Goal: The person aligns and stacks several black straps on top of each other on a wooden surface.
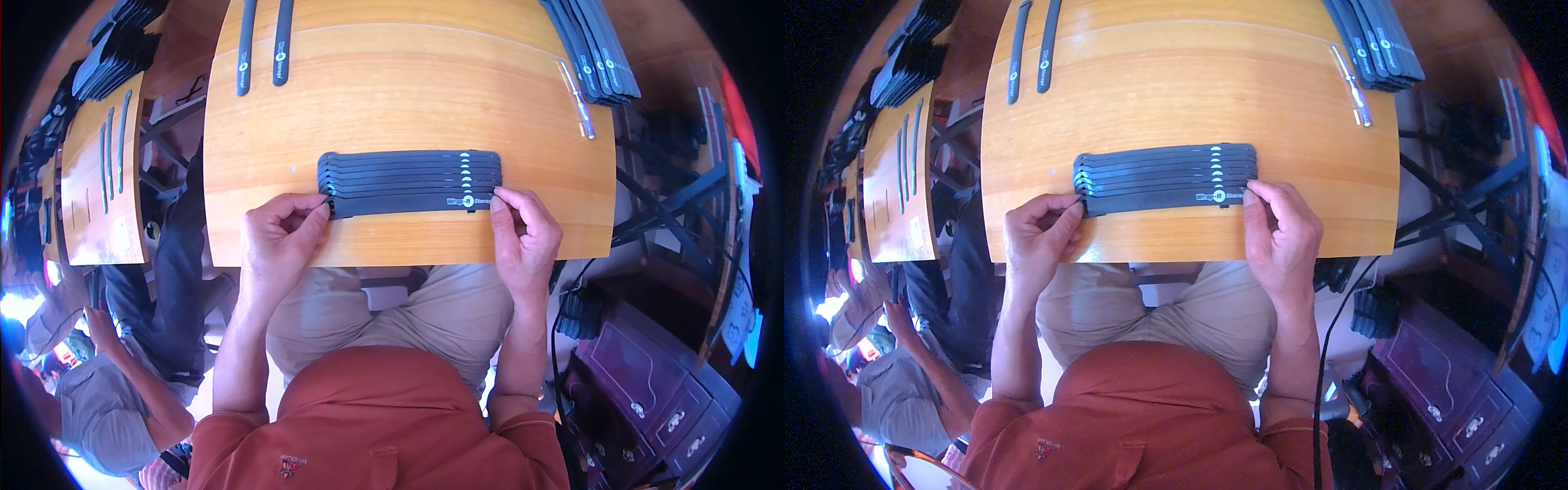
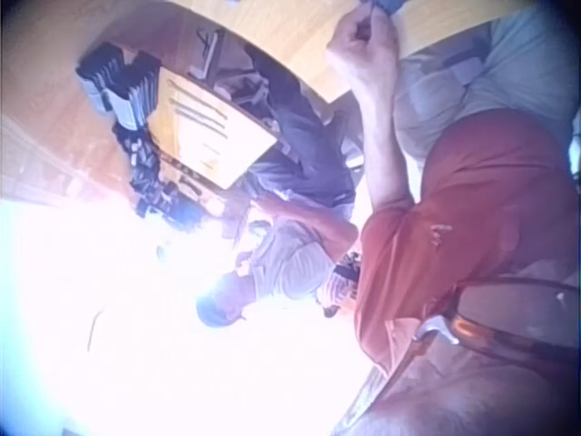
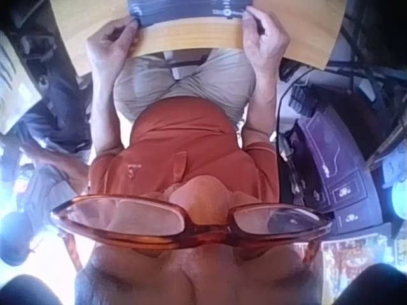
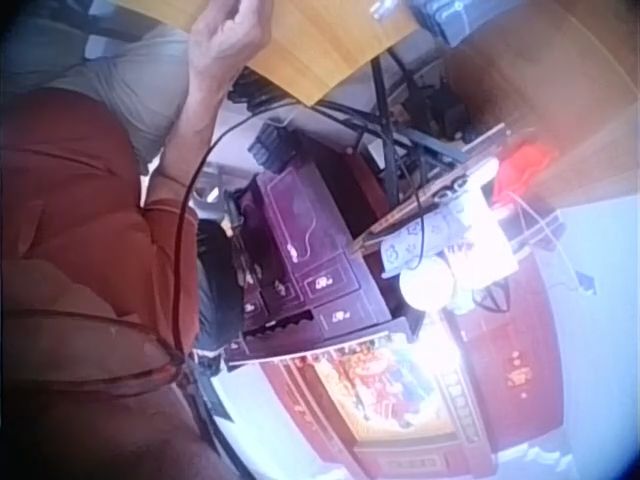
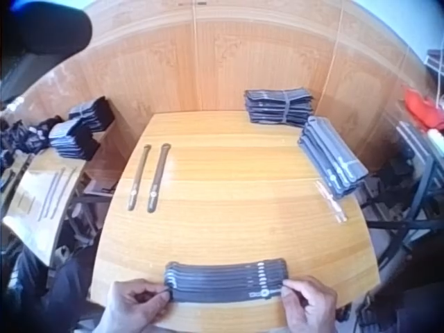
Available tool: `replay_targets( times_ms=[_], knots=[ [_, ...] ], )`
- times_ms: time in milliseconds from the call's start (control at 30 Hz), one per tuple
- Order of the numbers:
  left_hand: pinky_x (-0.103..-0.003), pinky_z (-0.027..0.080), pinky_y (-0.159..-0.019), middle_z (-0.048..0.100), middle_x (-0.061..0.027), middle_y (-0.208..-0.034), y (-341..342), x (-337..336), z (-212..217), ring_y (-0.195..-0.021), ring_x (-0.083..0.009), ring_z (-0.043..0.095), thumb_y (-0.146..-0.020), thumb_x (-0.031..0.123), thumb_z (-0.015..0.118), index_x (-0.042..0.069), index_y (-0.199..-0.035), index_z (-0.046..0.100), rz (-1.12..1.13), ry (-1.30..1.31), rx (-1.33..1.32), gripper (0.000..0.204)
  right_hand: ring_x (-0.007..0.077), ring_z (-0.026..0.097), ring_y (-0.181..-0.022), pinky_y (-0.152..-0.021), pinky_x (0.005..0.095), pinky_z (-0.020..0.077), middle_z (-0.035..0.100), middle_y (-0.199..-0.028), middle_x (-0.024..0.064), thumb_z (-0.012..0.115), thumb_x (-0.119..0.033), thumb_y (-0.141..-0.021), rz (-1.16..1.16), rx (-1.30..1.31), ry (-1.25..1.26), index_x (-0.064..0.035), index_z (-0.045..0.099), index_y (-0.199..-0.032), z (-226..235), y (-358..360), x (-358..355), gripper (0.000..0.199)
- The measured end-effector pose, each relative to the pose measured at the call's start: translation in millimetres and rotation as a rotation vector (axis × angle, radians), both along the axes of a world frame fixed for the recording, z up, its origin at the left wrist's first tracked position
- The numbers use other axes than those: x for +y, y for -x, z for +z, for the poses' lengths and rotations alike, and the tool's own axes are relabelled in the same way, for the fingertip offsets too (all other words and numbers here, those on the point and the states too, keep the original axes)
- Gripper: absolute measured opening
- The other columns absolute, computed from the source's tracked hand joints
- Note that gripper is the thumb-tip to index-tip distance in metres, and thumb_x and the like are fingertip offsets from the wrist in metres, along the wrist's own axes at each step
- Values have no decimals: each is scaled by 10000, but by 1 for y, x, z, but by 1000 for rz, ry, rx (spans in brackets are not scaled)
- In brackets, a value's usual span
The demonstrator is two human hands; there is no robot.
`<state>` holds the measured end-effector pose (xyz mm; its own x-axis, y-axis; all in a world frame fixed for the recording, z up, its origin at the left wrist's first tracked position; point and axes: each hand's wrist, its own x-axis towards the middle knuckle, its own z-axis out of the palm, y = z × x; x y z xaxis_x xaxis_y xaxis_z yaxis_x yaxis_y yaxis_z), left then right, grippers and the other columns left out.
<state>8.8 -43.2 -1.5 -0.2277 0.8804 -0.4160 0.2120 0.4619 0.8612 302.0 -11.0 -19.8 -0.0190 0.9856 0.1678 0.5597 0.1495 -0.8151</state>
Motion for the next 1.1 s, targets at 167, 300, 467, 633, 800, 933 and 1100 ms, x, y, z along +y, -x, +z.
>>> replay_targets(
  times_ms=[167,300,467,633,800,933,1100],
  knots=[
    [-203,462,-577,690,-20,-732,-3,2,5,-632,-32,582,-976,62,709,-61,-1030,738,-2,3,-8,138,196,653,-674,-624,305,505,682,-838,141,698,31,-925,-9,19,-16,48,701,-1025,-2,-1,-1,102],
    [-203,465,-580,689,-15,-733,-2,2,4,-634,-32,583,-975,59,709,-61,-1032,739,3,-7,-11,136,189,653,-679,-632,305,510,683,-841,136,696,31,-928,-2,10,-6,49,701,-1025,1,1,0,98],
    [-207,477,-588,690,-13,-737,-2,2,4,-643,-34,590,-972,53,709,-60,-1023,736,-3,3,-24,127,188,656,-691,-641,304,510,681,-842,132,692,13,-938,-17,7,-2,49,701,-1024,-1,0,-1,94],
    [-184,483,-529,688,-18,-725,0,1,-3,-597,-31,603,-971,91,738,-35,-1040,742,-12,-29,-7,143,192,643,-677,-631,307,504,668,-826,129,693,8,-937,-20,3,-1,49,701,-1020,-1,0,-1,93],
    [-184,485,-530,692,-18,-727,0,1,-2,-598,-30,607,-969,89,737,-33,-1037,743,-18,-24,7,140,192,630,-662,-621,305,494,653,-808,125,694,16,-930,-23,-18,-4,48,701,-1013,-1,3,-1,89],
    [-183,476,-529,689,-10,-728,0,2,0,-596,-27,598,-970,81,732,-34,-1036,742,-8,-25,3,134,171,627,-664,-620,289,491,661,-820,119,690,30,-927,-21,-8,-22,50,702,-1019,-2,3,-1,95],
    [-222,522,-630,719,-44,-763,1,2,1,-686,-60,643,-953,57,719,-72,-1049,739,-15,16,2,162,129,616,-669,-606,264,485,671,-836,103,688,41,-928,-18,5,-33,54,705,-1031,-2,4,-2,106]
  ],
)
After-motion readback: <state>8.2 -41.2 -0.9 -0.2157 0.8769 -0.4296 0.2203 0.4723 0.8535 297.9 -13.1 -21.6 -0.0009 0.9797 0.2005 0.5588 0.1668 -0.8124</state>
